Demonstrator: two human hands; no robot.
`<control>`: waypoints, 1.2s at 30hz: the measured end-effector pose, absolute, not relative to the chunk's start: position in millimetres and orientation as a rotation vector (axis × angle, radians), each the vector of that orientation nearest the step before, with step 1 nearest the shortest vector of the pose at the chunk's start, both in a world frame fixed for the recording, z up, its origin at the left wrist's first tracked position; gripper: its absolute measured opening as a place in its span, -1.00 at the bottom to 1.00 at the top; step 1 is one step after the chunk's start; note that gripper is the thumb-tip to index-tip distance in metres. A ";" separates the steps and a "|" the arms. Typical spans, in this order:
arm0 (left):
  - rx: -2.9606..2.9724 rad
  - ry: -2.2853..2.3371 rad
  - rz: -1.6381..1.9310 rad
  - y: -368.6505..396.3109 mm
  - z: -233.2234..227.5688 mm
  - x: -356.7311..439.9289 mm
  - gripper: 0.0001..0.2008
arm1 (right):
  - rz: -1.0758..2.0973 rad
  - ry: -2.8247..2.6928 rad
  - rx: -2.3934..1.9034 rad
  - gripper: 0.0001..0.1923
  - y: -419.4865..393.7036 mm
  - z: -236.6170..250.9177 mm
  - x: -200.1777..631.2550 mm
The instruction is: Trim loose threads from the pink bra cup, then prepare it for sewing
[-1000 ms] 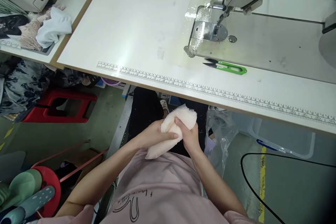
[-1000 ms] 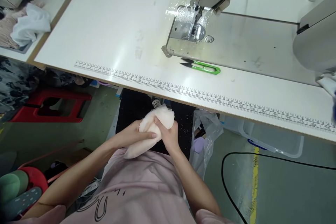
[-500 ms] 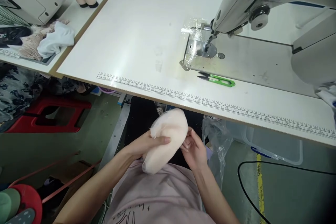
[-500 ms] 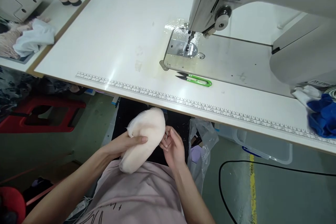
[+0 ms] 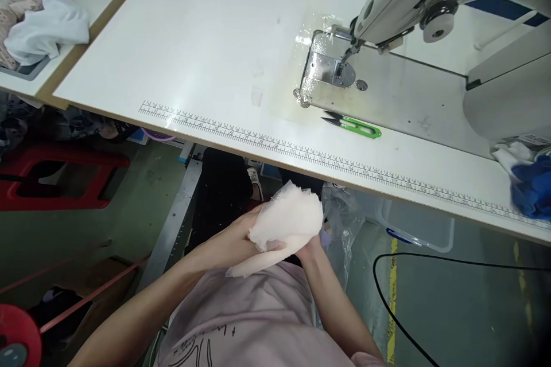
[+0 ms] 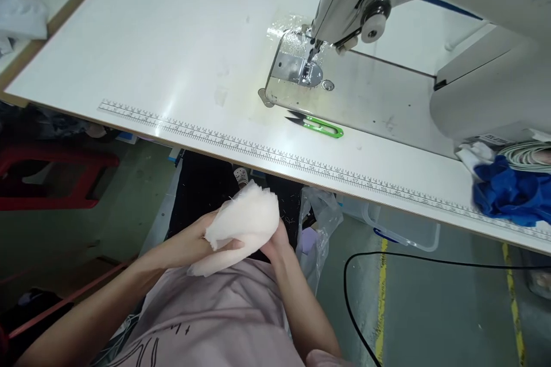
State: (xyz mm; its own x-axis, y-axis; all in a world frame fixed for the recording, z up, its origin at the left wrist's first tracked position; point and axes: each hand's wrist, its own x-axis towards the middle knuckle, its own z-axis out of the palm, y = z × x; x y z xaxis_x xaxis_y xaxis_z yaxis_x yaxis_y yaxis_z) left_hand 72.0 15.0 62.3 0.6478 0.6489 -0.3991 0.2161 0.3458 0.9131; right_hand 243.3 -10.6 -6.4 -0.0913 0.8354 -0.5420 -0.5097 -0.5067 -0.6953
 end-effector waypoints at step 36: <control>2.488 1.664 -0.216 26.5 99.4 55.5 -0.65 | 0.629 -2.051 -1.161 -0.90 62.9 107.5 266.5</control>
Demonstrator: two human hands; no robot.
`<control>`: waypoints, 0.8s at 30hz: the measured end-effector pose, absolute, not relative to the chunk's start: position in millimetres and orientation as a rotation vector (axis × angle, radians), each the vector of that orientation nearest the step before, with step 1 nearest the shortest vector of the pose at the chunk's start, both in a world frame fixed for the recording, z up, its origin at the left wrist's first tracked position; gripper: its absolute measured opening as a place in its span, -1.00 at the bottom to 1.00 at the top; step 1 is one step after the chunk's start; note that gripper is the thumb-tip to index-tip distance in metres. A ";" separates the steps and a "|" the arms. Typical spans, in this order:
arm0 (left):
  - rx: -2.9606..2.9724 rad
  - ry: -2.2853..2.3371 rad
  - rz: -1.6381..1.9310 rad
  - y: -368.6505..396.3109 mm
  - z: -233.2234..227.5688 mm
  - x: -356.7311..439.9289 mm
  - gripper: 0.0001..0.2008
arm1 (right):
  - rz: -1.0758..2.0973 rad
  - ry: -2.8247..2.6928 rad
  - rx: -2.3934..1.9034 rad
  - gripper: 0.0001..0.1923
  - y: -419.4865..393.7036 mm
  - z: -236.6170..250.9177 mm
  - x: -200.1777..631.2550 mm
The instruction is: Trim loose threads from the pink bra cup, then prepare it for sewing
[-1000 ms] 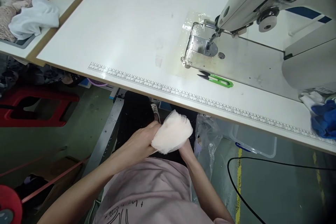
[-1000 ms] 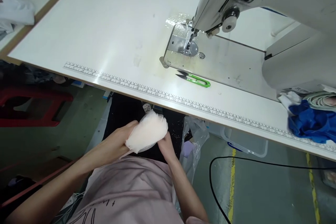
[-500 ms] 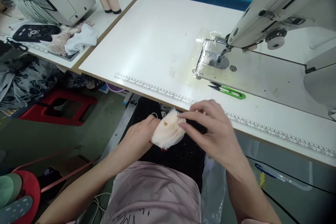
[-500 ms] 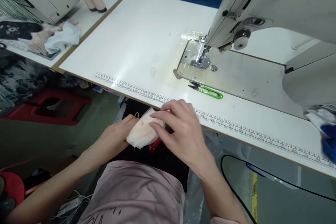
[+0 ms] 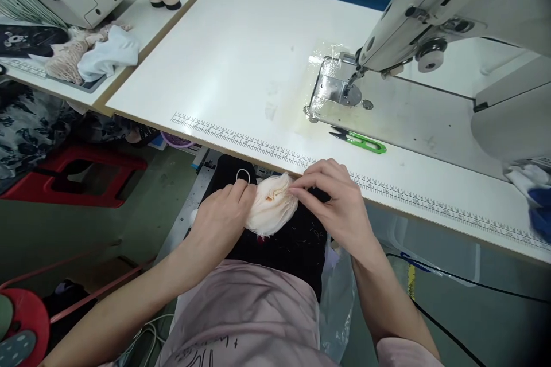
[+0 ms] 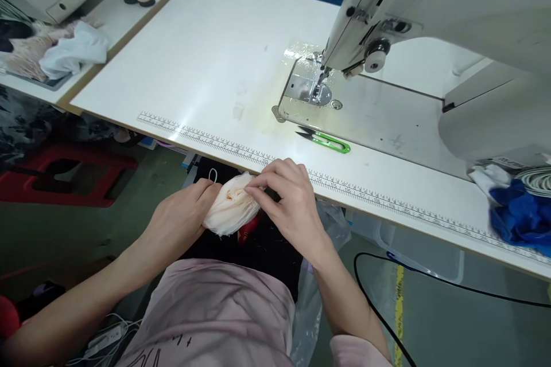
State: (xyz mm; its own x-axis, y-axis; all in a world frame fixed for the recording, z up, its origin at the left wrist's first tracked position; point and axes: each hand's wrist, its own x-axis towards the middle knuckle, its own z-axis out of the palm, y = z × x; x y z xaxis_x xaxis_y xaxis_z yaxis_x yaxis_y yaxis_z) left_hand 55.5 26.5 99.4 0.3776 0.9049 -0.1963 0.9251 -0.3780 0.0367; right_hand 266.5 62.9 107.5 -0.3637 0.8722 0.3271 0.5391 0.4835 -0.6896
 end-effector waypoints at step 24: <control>2.644 1.794 -0.100 37.8 102.5 44.7 -0.60 | 0.169 -1.877 -1.425 -0.89 66.3 132.9 333.0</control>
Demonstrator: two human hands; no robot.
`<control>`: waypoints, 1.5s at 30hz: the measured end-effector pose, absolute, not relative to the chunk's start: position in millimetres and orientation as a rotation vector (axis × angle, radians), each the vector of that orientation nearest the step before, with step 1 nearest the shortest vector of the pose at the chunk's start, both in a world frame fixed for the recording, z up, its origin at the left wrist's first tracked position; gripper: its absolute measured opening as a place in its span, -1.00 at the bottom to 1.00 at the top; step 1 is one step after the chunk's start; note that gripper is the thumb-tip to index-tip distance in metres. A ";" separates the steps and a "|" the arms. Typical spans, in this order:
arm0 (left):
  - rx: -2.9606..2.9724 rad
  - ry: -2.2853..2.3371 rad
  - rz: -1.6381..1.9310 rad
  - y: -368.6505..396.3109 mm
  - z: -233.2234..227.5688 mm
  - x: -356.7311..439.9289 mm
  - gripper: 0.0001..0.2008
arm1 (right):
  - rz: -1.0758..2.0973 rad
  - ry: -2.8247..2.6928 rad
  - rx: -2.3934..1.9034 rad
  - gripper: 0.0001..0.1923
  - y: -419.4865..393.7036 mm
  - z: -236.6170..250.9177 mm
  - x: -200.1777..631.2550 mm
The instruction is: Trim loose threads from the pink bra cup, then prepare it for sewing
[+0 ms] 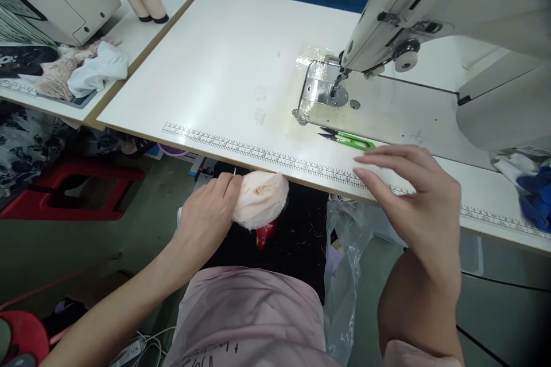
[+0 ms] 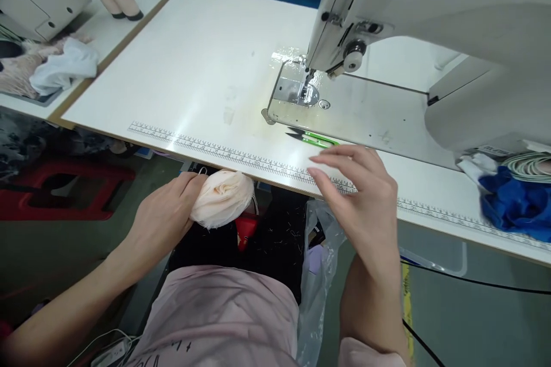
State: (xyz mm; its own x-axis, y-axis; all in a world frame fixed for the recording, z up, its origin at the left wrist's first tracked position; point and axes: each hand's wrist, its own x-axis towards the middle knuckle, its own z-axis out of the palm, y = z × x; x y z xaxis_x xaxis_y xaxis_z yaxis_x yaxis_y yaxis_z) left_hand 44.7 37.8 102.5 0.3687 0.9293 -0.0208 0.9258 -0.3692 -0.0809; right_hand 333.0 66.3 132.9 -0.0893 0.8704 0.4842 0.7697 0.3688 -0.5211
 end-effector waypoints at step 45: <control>-2.690 -2.116 -0.027 26.3 106.6 44.1 -0.60 | 0.779 -1.888 -1.065 -0.94 43.9 102.5 264.9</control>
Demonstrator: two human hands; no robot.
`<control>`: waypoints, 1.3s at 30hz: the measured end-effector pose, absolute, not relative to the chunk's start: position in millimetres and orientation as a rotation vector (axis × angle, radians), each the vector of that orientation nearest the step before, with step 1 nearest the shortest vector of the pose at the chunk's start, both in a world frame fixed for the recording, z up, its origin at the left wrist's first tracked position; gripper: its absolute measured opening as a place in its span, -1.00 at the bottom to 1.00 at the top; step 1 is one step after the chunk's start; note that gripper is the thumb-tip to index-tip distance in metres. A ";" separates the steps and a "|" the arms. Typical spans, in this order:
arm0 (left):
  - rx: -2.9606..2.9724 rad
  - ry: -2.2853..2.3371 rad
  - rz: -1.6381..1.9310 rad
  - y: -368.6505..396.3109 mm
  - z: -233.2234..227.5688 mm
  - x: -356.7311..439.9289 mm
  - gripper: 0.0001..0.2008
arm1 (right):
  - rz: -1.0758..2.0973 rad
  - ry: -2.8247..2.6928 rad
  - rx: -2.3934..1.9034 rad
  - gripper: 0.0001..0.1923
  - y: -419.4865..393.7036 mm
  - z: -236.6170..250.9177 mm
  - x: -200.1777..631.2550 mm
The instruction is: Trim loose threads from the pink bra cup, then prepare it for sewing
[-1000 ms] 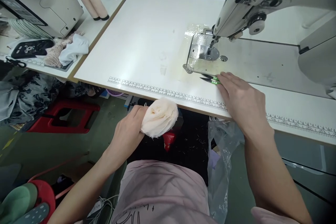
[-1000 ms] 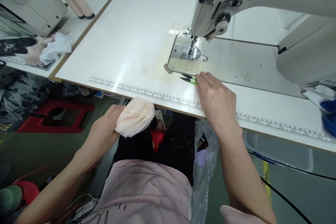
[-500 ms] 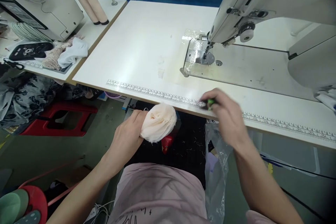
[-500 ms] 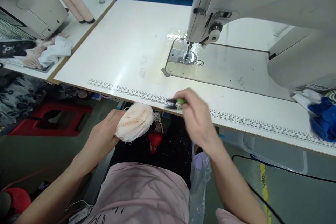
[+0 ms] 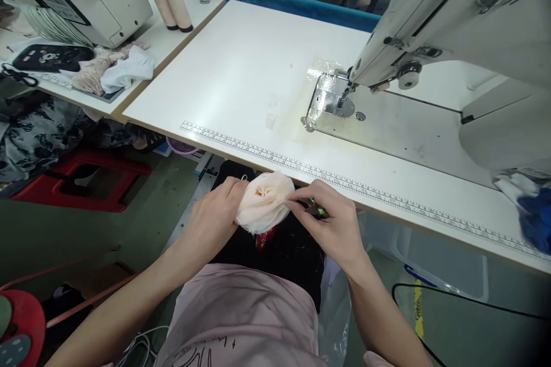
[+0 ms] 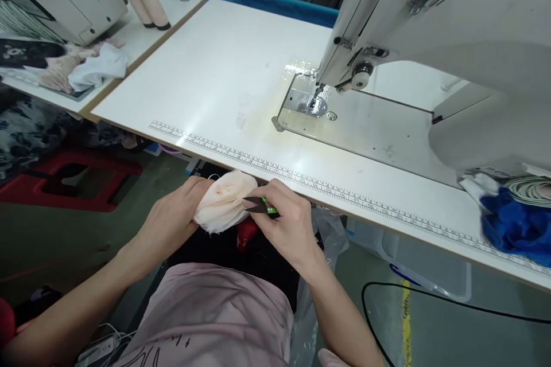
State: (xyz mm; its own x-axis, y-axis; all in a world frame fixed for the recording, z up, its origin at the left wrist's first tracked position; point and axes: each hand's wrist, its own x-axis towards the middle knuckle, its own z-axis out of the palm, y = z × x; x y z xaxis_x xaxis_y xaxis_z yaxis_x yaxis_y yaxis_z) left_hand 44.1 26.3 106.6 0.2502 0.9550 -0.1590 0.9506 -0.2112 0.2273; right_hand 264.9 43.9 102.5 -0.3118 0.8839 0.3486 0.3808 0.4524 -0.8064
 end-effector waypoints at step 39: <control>2.143 1.637 0.143 24.1 98.9 35.5 -0.55 | -0.382 -2.448 -0.849 -0.86 58.7 113.8 288.6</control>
State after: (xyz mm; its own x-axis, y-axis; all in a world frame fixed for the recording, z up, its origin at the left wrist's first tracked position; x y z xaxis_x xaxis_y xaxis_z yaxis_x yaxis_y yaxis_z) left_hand 35.5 24.1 98.9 0.2946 0.9388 -0.1784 0.8935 -0.2044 0.3998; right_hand 288.6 58.7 113.8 -0.6708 0.4925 0.5545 0.6380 0.7644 0.0928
